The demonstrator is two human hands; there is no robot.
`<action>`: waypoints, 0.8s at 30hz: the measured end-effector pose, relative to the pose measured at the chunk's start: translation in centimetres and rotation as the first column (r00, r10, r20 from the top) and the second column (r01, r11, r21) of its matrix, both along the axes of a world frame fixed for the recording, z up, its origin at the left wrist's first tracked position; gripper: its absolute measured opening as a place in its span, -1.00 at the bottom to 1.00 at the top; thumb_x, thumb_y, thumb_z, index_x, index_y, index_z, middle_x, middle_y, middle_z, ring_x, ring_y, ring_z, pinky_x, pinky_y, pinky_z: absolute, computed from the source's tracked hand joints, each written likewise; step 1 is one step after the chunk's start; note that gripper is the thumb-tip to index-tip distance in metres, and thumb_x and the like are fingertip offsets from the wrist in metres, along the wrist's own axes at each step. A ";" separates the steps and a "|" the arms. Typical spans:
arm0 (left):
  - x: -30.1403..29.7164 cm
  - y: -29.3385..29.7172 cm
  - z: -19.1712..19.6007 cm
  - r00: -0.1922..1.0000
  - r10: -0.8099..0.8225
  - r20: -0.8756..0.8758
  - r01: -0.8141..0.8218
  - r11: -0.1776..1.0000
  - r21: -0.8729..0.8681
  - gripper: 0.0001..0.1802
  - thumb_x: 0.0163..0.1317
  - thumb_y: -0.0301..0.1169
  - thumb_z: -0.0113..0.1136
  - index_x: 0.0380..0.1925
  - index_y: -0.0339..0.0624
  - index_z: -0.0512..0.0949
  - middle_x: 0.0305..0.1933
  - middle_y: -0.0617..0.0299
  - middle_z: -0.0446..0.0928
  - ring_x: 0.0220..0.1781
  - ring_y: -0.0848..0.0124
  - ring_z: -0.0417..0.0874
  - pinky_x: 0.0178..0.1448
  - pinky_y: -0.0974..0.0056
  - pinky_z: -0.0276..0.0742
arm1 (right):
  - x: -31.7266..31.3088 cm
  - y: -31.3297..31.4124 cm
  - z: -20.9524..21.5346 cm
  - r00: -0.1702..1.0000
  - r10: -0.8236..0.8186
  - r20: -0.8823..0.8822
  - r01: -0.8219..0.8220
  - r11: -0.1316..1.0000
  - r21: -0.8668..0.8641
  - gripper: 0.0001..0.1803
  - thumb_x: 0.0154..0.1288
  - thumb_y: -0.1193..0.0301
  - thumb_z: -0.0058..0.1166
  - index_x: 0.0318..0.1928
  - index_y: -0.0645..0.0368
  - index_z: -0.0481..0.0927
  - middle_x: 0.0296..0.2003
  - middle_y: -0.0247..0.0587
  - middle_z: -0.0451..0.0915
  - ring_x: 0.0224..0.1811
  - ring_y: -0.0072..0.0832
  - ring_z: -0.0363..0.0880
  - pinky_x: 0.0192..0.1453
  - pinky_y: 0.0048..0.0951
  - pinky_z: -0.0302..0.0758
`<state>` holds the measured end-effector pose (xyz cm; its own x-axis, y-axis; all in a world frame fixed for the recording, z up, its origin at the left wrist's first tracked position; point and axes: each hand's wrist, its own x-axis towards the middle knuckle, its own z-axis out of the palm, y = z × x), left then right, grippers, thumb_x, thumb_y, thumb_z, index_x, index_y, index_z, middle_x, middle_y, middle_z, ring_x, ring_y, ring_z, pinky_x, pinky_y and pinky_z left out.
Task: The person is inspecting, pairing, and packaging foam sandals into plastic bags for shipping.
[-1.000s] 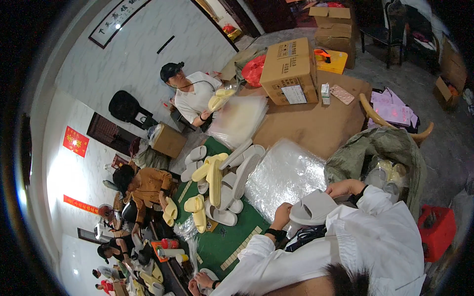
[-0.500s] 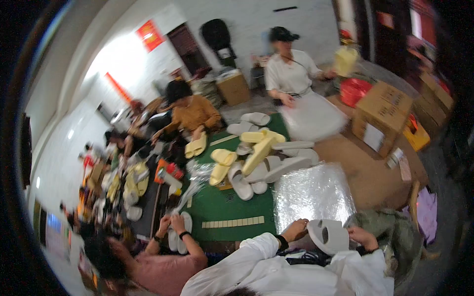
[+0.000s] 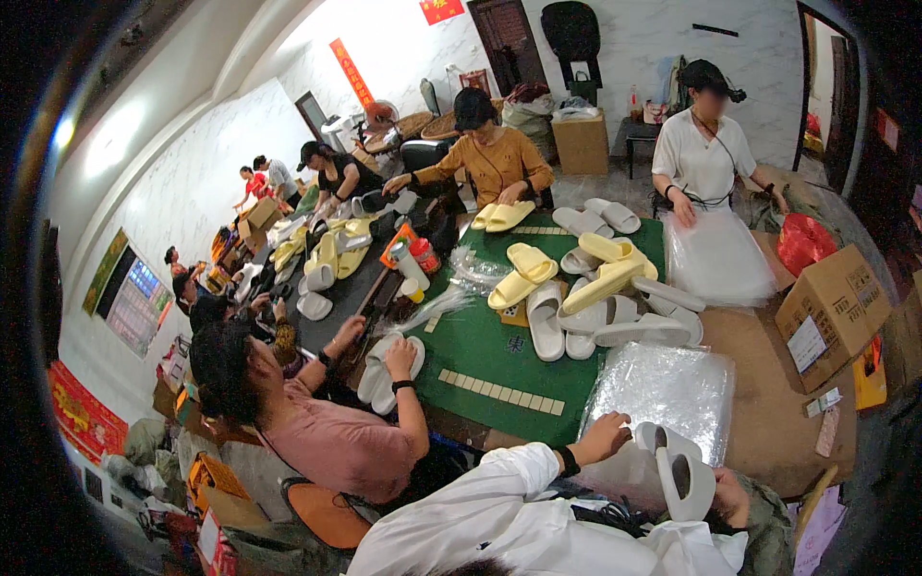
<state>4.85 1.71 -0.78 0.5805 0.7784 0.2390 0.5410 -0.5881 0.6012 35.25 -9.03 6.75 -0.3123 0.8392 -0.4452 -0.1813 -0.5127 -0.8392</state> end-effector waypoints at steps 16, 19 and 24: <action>1.0 -5.0 -3.3 0.815 -0.130 -0.565 0.229 0.968 0.107 -0.58 -0.02 -0.32 0.02 -0.15 -0.33 0.40 -0.10 0.11 0.36 0.02 0.23 0.32 0.09 0.13 0.22 | 1.0 -1.6 -2.0 1.000 -0.020 0.012 0.020 0.999 0.028 -0.88 0.03 0.47 0.11 -0.40 0.26 0.60 -0.48 -0.33 0.59 -0.54 -0.63 0.51 -0.44 -0.58 0.46; 1.0 -3.6 -4.0 0.937 -0.052 -0.346 0.177 0.924 0.340 -0.72 0.00 -0.36 -0.05 -0.29 -0.26 0.46 -0.24 0.14 0.39 -0.16 0.28 0.37 -0.07 0.18 0.27 | 1.1 -2.0 -1.9 1.000 -0.010 0.026 0.009 0.999 0.034 -0.88 0.03 0.48 0.10 -0.39 0.26 0.60 -0.47 -0.32 0.59 -0.52 -0.62 0.52 -0.43 -0.57 0.47; 0.9 -1.4 -2.2 0.947 -0.186 -0.262 0.270 0.901 0.339 -0.80 0.05 -0.39 -0.05 -0.40 -0.28 0.48 -0.25 0.10 0.42 -0.23 0.18 0.40 -0.11 0.18 0.30 | 1.6 -2.9 -1.1 0.997 -0.019 0.075 0.020 1.000 -0.011 -0.84 0.01 0.47 0.08 -0.36 0.28 0.59 -0.47 -0.35 0.58 -0.52 -0.66 0.49 -0.42 -0.61 0.42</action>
